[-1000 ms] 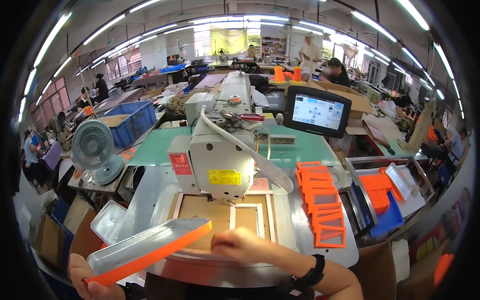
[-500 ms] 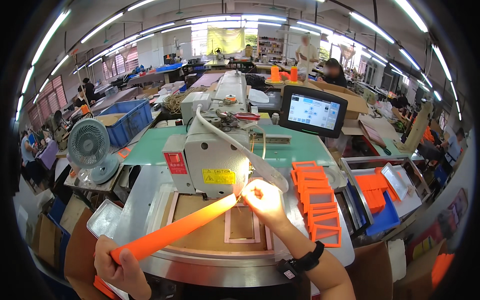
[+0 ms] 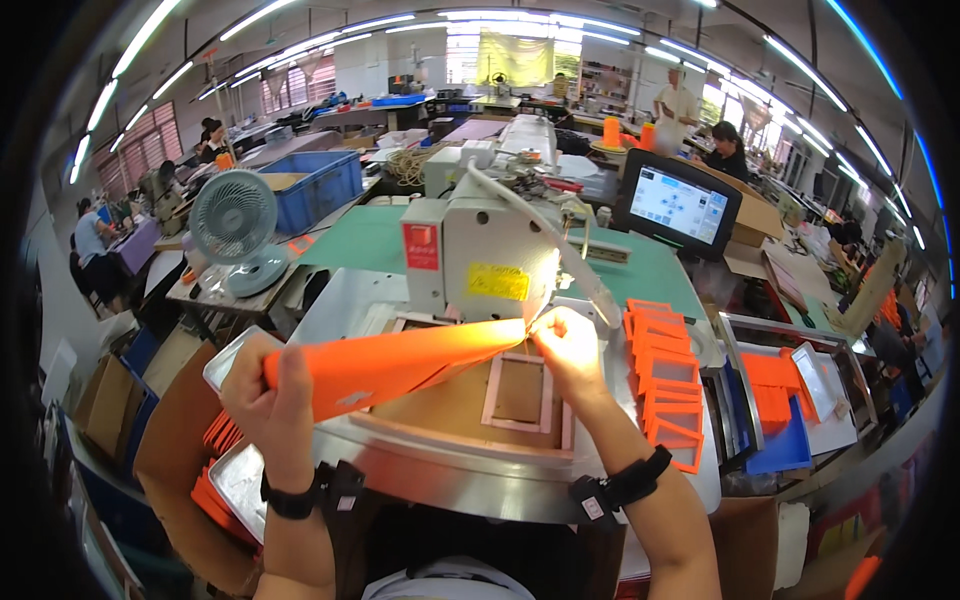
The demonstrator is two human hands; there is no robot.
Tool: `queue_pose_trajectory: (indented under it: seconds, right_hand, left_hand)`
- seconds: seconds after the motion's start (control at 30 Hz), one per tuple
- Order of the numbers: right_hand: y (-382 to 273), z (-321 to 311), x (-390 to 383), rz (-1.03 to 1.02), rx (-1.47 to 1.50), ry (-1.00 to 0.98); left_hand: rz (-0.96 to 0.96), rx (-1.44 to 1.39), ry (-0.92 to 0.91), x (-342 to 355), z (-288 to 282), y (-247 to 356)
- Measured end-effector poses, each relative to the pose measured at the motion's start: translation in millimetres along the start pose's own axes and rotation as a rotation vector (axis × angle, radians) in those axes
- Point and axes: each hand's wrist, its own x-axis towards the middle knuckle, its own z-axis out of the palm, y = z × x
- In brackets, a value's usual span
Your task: Operating an automated industrial sewing machine to attach transparent pockets to orange leather or fabric panels.
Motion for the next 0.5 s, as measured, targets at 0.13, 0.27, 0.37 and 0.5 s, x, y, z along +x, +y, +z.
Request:
queue_pose_trajectory:
  seconds: [0.13,0.27,0.37,0.5]
  right_hand:
    - [4,-1,-3,0.083,-0.010,-0.035]
    - [10,-1,1,-0.060,-0.015,0.011]
    - [7,16,-11,-0.129,0.094,0.125]
    - [20,0,-11,-0.016,0.004,0.070]
  left_hand:
    - [0.011,-0.070,0.015,-3,-1,1]
    - [-0.011,-0.090,0.058,4,5,-9]
    - [0.027,-0.054,0.105,2,-13,-8]
    - [-0.053,-0.058,0.104,1,-5,-15]
